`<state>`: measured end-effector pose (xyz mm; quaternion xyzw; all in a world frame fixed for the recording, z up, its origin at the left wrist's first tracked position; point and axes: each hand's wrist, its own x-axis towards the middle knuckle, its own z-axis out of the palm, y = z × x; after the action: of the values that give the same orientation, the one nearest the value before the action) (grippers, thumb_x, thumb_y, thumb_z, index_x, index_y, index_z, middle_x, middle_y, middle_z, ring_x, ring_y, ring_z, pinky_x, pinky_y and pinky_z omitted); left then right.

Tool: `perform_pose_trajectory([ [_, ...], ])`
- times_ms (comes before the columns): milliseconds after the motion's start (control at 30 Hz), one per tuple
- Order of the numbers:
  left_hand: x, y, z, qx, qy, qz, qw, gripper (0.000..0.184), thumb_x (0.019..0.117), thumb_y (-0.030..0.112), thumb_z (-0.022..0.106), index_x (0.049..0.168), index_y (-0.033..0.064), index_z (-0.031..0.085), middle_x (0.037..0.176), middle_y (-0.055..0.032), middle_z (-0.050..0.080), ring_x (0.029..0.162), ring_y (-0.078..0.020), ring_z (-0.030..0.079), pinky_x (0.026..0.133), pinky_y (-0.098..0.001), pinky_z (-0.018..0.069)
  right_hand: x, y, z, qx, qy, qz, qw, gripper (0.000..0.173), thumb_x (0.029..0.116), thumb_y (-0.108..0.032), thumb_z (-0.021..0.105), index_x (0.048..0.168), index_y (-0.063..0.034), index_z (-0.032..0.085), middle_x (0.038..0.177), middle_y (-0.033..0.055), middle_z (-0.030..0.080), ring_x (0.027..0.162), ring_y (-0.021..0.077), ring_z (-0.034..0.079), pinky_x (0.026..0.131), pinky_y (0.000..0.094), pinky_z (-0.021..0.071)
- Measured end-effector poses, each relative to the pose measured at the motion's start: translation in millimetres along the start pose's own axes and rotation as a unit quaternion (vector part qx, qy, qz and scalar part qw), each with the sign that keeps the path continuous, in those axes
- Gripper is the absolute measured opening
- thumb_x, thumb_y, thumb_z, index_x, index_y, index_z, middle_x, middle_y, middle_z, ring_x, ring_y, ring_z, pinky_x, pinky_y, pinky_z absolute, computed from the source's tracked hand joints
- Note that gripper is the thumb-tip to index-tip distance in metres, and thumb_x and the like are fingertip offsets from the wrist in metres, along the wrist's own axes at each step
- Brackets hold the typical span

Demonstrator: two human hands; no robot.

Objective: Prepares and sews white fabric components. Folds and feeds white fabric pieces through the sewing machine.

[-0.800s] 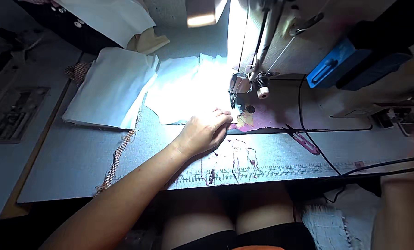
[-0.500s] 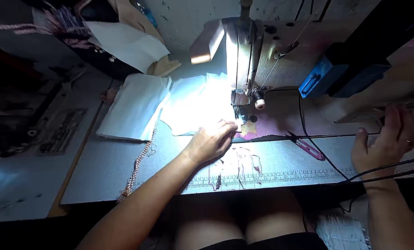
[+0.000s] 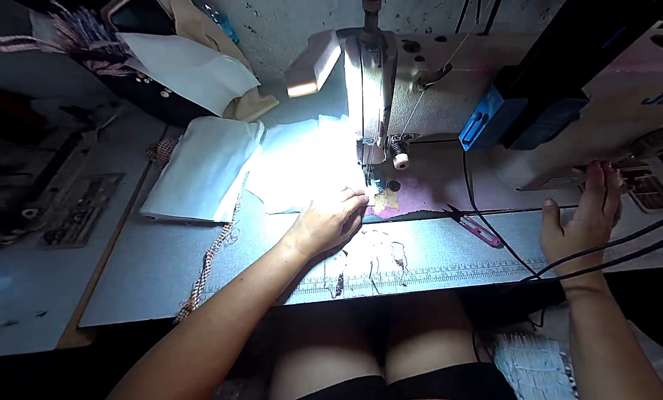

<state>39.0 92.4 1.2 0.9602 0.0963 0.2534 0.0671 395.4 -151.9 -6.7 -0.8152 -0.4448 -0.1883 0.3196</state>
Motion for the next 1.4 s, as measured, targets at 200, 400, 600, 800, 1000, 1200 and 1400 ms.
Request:
perform_pose_trajectory([
  [200, 1, -6, 2, 0.002, -0.011, -0.013, 1.0, 0.034, 0.0981, 0.015, 0.051, 0.121, 0.004, 0.073, 0.127, -0.011, 0.071, 0.115, -0.0267, 0.068, 0.098, -0.0408, 0.0541, 0, 1, -1, 0.007, -0.002, 0.001, 1.0, 0.067, 0.1012, -0.031, 0.051, 0.16, -0.005, 0.033, 0.165, 0.0225, 0.03, 0.155, 0.039, 0.024, 0.124, 0.0607, 0.0168],
  [400, 9, -13, 2, -0.002, -0.016, -0.015, 1.0, 0.035, 0.0971, 0.013, 0.05, 0.121, 0.001, 0.073, 0.126, -0.0143, 0.071, 0.117, -0.0306, 0.067, 0.101, -0.0425, 0.052, -1, -1, -1, -0.001, 0.006, 0.002, 1.0, 0.062, 0.1013, -0.03, 0.051, 0.157, -0.0047, 0.038, 0.163, 0.0213, 0.036, 0.154, 0.0375, 0.028, 0.124, 0.0598, 0.018],
  [600, 12, -19, 2, -0.01, -0.021, -0.041, 0.999, 0.037, 0.0972, 0.013, 0.047, 0.119, 0.0002, 0.073, 0.131, -0.0145, 0.069, 0.125, -0.0312, 0.064, 0.107, -0.0455, 0.0482, -3, 1, -2, 0.003, 0.014, -0.003, 1.0, 0.062, 0.1004, -0.029, 0.053, 0.156, -0.0056, 0.04, 0.162, 0.0207, 0.038, 0.153, 0.0379, 0.03, 0.122, 0.0594, 0.0198],
  [800, 16, -23, 1, -0.018, -0.036, -0.063, 0.997, 0.041, 0.0974, 0.013, 0.044, 0.124, 0.0, 0.072, 0.136, -0.0149, 0.067, 0.129, -0.0308, 0.061, 0.11, -0.0454, 0.0459, -3, 3, -1, -0.007, 0.015, -0.005, 1.0, 0.06, 0.1004, -0.029, 0.052, 0.155, -0.0059, 0.042, 0.161, 0.0206, 0.04, 0.153, 0.0372, 0.031, 0.122, 0.0597, 0.0192],
  [1000, 19, -24, 0, -0.021, -0.072, -0.088, 0.993, 0.047, 0.0987, 0.017, 0.039, 0.134, 0.0011, 0.067, 0.143, -0.015, 0.062, 0.137, -0.0311, 0.055, 0.114, -0.0476, 0.0409, -6, -1, -3, -0.034, 0.015, 0.012, 0.999, 0.051, 0.0977, -0.021, 0.052, 0.146, -0.0052, 0.054, 0.152, 0.022, 0.051, 0.146, 0.0409, 0.041, 0.117, 0.0665, 0.0218],
  [1200, 20, -26, 2, -0.042, -0.055, -0.082, 0.994, 0.045, 0.0977, 0.014, 0.042, 0.13, -0.0002, 0.069, 0.139, -0.0162, 0.064, 0.134, -0.0315, 0.057, 0.114, -0.046, 0.0413, -4, 1, -2, -0.039, 0.004, 0.024, 0.999, 0.035, 0.0973, -0.01, 0.05, 0.126, -0.0028, 0.069, 0.13, 0.0226, 0.066, 0.128, 0.0428, 0.057, 0.113, 0.0702, 0.025],
  [1400, 16, -24, 1, -0.037, -0.029, -0.051, 0.998, 0.042, 0.0937, 0.011, 0.044, 0.122, -0.0009, 0.073, 0.133, -0.0149, 0.068, 0.126, -0.0289, 0.062, 0.107, -0.0429, 0.0468, -3, -2, 0, -0.046, 0.007, 0.023, 0.999, 0.035, 0.0959, -0.006, 0.048, 0.12, -0.001, 0.072, 0.125, 0.0227, 0.069, 0.125, 0.0429, 0.06, 0.111, 0.0711, 0.0275],
])
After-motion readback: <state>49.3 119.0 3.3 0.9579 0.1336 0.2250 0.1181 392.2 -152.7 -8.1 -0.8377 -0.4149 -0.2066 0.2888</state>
